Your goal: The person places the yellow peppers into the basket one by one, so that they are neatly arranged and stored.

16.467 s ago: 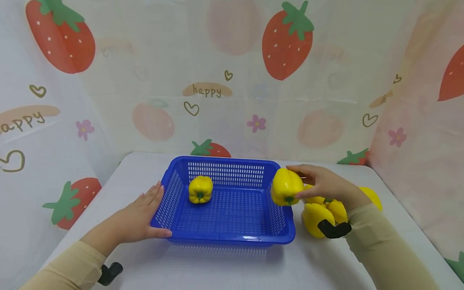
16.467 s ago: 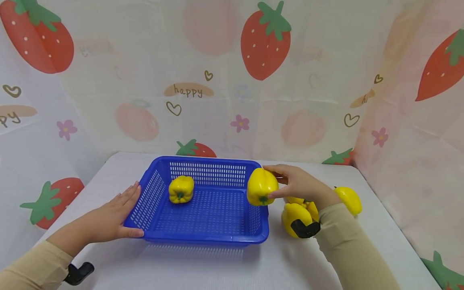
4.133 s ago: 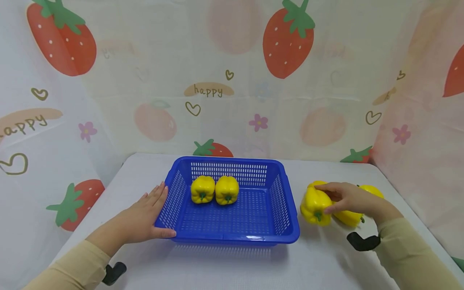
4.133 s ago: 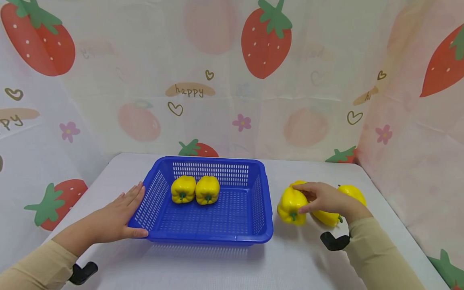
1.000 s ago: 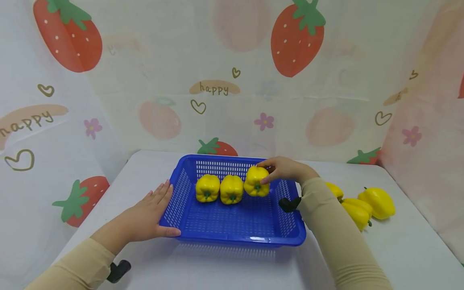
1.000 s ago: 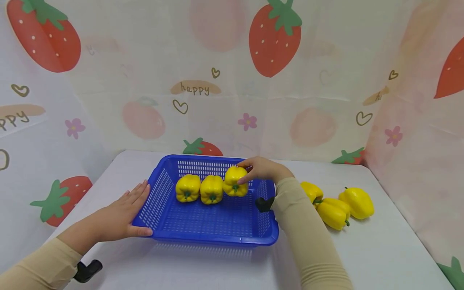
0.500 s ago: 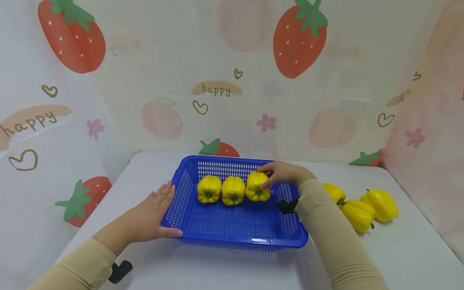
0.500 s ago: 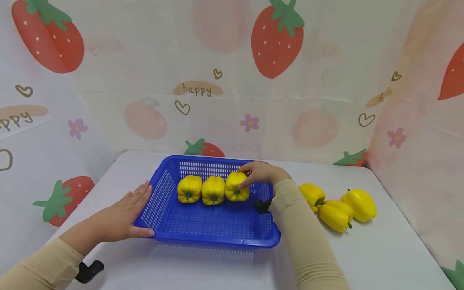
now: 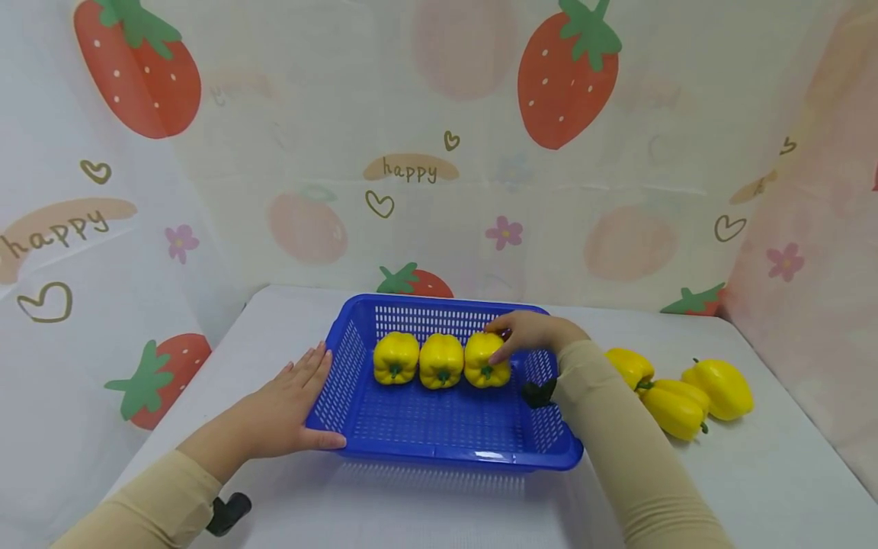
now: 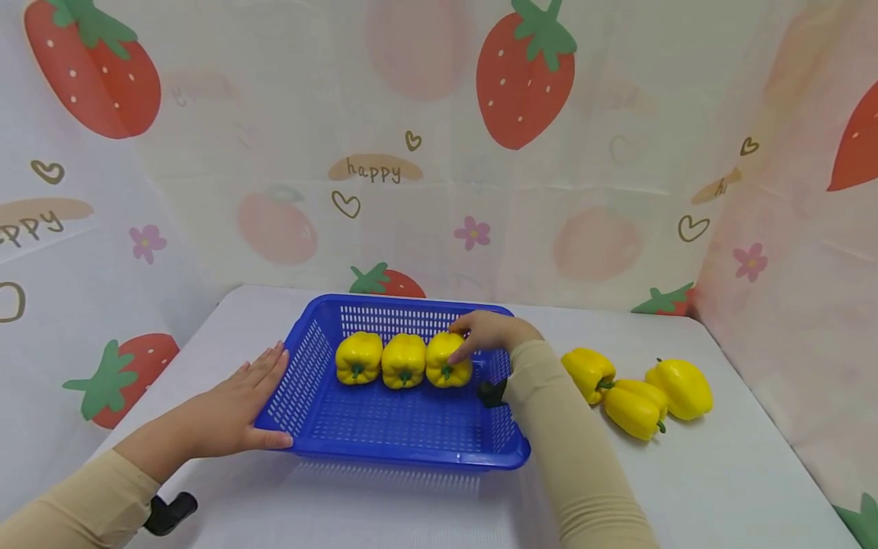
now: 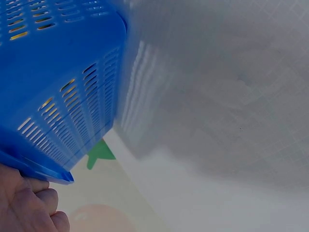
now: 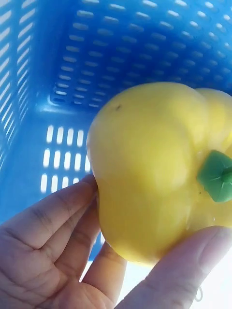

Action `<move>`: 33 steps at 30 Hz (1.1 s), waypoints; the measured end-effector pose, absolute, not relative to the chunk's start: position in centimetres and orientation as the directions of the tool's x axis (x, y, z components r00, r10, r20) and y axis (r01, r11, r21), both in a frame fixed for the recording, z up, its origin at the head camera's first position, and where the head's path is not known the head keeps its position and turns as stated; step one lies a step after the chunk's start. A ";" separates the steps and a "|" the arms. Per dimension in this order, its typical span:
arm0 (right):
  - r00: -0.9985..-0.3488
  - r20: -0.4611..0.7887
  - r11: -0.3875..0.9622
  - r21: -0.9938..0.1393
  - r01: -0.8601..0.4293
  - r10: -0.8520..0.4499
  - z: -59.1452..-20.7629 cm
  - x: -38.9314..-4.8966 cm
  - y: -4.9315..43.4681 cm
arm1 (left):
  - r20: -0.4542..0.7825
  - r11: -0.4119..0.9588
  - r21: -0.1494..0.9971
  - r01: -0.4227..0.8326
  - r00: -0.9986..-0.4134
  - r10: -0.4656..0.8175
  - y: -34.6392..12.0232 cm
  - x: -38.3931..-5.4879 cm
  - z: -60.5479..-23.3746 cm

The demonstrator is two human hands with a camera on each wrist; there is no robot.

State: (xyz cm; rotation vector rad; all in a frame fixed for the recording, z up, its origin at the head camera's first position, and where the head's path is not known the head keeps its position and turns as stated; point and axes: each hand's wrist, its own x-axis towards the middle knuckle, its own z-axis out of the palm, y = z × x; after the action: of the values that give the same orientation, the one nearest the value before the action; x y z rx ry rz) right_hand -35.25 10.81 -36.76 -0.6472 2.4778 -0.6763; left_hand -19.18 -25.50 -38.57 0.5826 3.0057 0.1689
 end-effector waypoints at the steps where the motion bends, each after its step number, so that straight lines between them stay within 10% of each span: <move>1: -0.766 -0.326 0.767 -0.556 -0.319 -0.555 -36.8 -35.3 10.7 | -0.052 0.922 0.125 0.367 -0.925 0.376 -25.5 -19.2 -38.6; 33: -0.783 -0.425 0.855 -0.455 -0.249 -0.455 -38.1 -35.2 9.7 | -0.061 0.922 0.127 0.366 -0.925 0.375 -25.5 -19.1 -38.4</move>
State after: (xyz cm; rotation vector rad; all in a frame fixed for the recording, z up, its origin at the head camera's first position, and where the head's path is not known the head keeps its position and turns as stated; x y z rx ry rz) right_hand -35.22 9.68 -38.08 -0.5132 2.4936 -0.5142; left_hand -19.07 -25.48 -38.36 0.5791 2.9968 0.1741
